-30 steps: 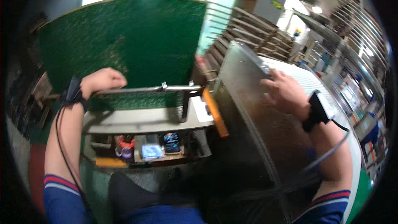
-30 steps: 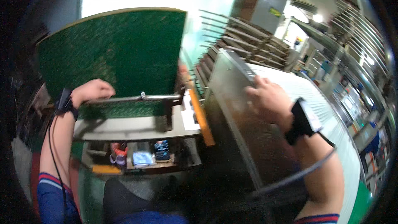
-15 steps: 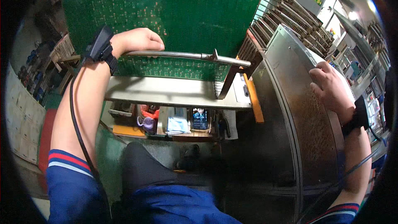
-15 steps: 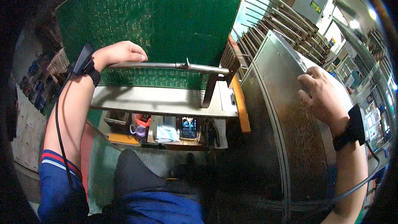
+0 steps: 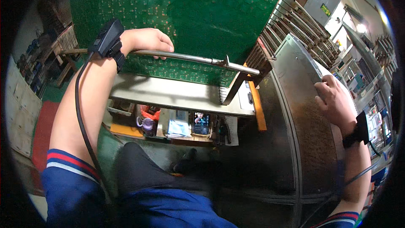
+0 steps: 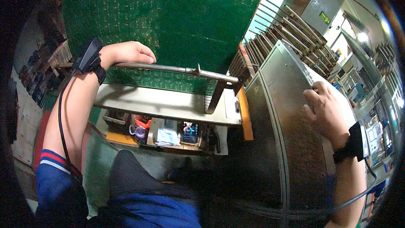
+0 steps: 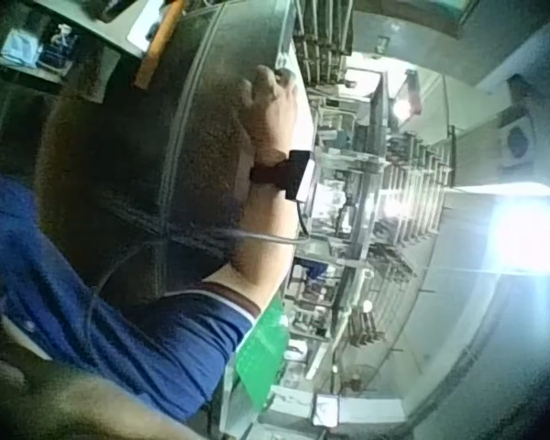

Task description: Manually sorting and placing printed circuit board (PCB) panels into industrial racks.

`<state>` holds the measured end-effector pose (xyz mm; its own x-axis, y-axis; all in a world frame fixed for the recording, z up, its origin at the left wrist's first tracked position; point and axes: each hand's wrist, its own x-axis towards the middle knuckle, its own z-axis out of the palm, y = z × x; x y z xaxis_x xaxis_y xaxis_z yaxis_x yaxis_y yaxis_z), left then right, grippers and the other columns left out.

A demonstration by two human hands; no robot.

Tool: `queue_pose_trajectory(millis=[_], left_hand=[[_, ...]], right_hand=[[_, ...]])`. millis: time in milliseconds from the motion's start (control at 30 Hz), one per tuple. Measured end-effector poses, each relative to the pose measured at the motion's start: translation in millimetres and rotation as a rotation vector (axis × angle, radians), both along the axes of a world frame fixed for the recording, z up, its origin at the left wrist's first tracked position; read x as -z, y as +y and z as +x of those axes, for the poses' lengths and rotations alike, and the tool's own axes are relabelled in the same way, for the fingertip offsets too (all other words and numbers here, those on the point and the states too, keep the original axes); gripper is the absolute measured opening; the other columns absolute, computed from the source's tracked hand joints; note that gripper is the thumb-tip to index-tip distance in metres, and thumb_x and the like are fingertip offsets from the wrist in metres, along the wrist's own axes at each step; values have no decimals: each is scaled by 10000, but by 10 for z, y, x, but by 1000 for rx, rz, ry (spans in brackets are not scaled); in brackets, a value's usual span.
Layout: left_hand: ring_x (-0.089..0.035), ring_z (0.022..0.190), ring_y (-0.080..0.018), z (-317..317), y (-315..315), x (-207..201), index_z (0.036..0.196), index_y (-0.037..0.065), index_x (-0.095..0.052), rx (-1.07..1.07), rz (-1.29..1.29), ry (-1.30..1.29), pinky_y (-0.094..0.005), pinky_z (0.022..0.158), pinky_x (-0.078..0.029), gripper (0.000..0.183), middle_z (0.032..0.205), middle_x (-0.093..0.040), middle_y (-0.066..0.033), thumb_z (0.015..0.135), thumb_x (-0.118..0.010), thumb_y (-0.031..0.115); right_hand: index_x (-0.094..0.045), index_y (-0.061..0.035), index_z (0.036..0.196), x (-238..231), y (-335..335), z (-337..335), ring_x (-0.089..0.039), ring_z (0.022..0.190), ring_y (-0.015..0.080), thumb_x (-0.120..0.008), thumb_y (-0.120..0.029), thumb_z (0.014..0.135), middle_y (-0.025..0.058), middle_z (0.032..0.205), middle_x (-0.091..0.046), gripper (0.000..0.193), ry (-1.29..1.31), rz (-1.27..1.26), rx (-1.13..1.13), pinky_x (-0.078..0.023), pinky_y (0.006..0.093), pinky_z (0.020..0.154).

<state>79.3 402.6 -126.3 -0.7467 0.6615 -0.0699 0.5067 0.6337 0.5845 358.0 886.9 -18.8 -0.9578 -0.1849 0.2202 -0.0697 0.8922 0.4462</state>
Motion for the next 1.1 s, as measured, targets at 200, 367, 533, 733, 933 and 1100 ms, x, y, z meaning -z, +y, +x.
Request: queue_pose_trajectory(millis=[200, 367, 533, 733, 933, 1100], left_hand=[[-690, 1029, -191, 64, 83, -72, 1203, 59, -743, -24, -84, -12, -356, 959, -522, 351, 1112, -771, -95, 1000, -653, 331], [-692, 1024, -189, 63, 67, -121, 1209, 57, -741, -35, -108, 3, -355, 960, -523, 351, 1106, -774, -93, 999, -653, 324], [-691, 1026, -192, 65, 55, -141, 1218, 57, -736, -32, -133, 28, -351, 960, -524, 367, 1123, -769, -88, 1003, -640, 338], [-680, 1056, -184, 94, 78, -89, 1232, 58, -725, -39, -134, -24, -346, 969, -514, 354, 1144, -761, -86, 1013, -625, 318], [-664, 756, -128, 23, 55, -33, 1123, 37, -756, 16, -34, 33, -321, 762, -556, 338, 887, -753, -44, 1015, -625, 329], [-704, 809, -123, 106, 64, -108, 1100, 48, -764, -59, -71, -69, -314, 779, -548, 326, 880, -767, -45, 1016, -616, 326]], right_hand=[[-660, -73, 1162, 33, 85, 21, -589, 1178, 380, -719, -187, 881, 168, 1234, -578, 308, 11, -56, 0, -490, 462, 1005], [-659, -70, 1153, 24, -1, 20, -592, 1176, 382, -716, -179, 882, 171, 1232, -577, 298, -16, -66, 23, -488, 465, 1009], [-663, -70, 1142, 34, 13, 7, -601, 1173, 375, -713, -181, 881, 165, 1229, -580, 288, 7, -51, -9, -489, 465, 1006], [-668, -85, 1146, 42, 18, 13, -608, 1169, 357, -709, -215, 889, 146, 1221, -592, 291, 17, 5, -3, -500, 457, 990], [-673, -104, 1166, 22, -2, 31, -607, 1164, 333, -702, -230, 906, 133, 1232, -595, 290, 27, 53, -16, -505, 441, 994], [-675, -104, 1163, 4, -19, 32, -609, 1159, 325, -706, -239, 907, 128, 1227, -594, 292, 9, 70, -7, -506, 440, 990]])
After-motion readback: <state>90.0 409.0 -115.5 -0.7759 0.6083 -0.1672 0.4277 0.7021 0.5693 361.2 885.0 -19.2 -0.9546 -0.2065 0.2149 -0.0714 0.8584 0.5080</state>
